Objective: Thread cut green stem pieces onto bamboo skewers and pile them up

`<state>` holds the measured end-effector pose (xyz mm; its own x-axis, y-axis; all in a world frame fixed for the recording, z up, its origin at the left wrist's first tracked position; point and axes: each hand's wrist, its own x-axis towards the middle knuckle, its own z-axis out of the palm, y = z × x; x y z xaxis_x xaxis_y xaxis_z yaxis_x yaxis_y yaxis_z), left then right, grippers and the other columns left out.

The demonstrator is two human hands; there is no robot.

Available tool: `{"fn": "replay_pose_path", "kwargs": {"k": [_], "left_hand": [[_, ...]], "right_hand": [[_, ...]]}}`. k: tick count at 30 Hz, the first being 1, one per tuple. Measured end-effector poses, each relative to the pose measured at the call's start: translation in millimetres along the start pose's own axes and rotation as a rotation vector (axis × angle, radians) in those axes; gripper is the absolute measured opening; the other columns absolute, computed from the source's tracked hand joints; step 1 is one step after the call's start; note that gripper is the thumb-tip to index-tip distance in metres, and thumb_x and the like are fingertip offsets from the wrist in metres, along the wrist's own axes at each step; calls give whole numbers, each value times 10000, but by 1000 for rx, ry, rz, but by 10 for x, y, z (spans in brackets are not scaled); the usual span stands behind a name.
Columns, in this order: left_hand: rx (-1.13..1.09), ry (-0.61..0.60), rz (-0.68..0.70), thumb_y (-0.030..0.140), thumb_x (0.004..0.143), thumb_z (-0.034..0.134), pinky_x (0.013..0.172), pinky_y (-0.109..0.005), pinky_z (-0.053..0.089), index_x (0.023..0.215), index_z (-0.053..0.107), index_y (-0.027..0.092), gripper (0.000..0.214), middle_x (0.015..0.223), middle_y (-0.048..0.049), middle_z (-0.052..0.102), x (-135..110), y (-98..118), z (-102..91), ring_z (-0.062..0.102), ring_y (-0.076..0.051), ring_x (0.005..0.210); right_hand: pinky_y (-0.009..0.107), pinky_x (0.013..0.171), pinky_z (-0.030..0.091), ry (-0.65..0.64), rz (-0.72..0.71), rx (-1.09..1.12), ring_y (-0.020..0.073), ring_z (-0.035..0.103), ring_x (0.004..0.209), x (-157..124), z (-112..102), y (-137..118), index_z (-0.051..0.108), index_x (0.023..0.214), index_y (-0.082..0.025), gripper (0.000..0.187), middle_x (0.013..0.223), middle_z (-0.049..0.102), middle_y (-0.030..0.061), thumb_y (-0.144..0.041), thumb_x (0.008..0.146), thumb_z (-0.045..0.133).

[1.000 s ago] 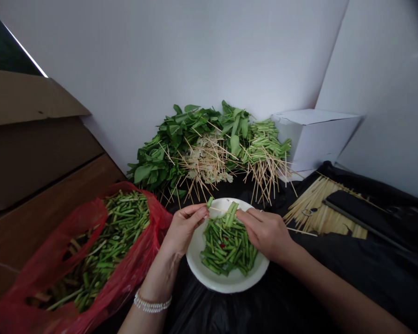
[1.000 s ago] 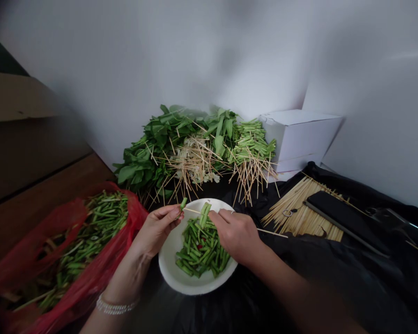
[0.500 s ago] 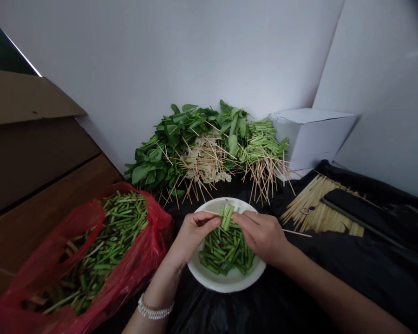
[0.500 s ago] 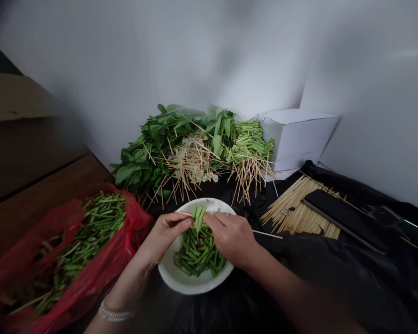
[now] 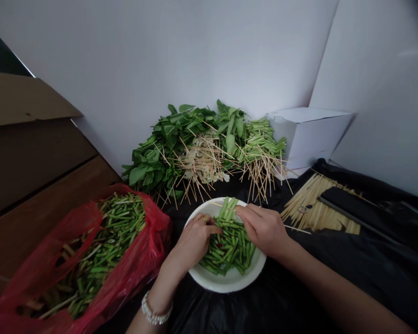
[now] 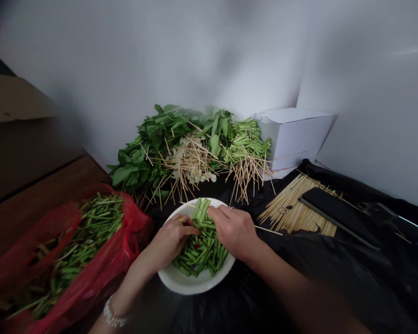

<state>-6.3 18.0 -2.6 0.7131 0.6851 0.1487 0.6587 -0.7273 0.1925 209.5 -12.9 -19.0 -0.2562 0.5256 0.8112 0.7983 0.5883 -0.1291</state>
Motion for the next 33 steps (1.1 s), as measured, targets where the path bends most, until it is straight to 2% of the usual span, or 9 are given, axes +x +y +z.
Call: {"fn": "replay_pose_path", "kwargs": {"k": [4,10,13,16,20,24,27,33], "left_hand": [[63,18,-65,38,833,492,813,-352,458,900,717,220,296,881,-61,609,6,18,8,545,-218,891],[-125,79,-28,111,813,601,857,-363,450,858,695,214,147,945,-63,624,10,17,-21,568,-227,930],[-326,177,-62,149,848,593,878,-356,448,893,710,223,146,955,-55,675,30,12,-25,602,-223,943],[-637,309,-216,209,859,608,839,-330,478,938,737,211,152,933,-56,732,50,-5,-26,653,-215,890],[-1108,454,-461,287,756,746,782,-293,513,925,763,173,205,876,-62,762,59,-45,-46,675,-186,800],[-1496,534,-555,301,656,835,729,-226,515,914,773,175,294,822,-46,768,63,-67,-87,668,-125,733],[-1579,555,-565,272,614,864,699,-184,504,886,780,162,305,810,-49,768,67,-60,-116,660,-102,719],[-1595,542,-557,265,625,860,678,-170,503,908,781,159,313,807,-52,767,60,-50,-128,652,-91,699]], "right_hand": [[230,663,457,-5,3,8,121,607,675,-8,7,-1,672,985,-125,270,727,640,36,-123,944,405],[234,643,451,-22,19,9,121,592,655,-13,3,2,675,989,-129,285,704,621,31,-131,946,394],[232,654,453,-12,34,26,122,597,671,-17,4,11,675,993,-139,289,706,622,32,-129,942,390],[233,680,459,-3,40,49,129,615,715,-22,9,18,668,1012,-134,278,748,643,45,-129,943,399],[234,679,454,-6,39,49,127,608,698,-21,10,17,667,1012,-133,273,743,639,41,-123,942,403],[224,657,441,-21,11,27,114,582,659,-14,7,3,674,978,-138,276,716,624,28,-121,942,401],[220,637,434,-32,-9,6,108,567,640,-7,4,-9,679,973,-137,282,707,618,24,-119,938,400],[223,603,425,-55,-36,-40,108,556,611,2,-3,-19,685,979,-134,292,690,609,22,-107,923,400]]}}
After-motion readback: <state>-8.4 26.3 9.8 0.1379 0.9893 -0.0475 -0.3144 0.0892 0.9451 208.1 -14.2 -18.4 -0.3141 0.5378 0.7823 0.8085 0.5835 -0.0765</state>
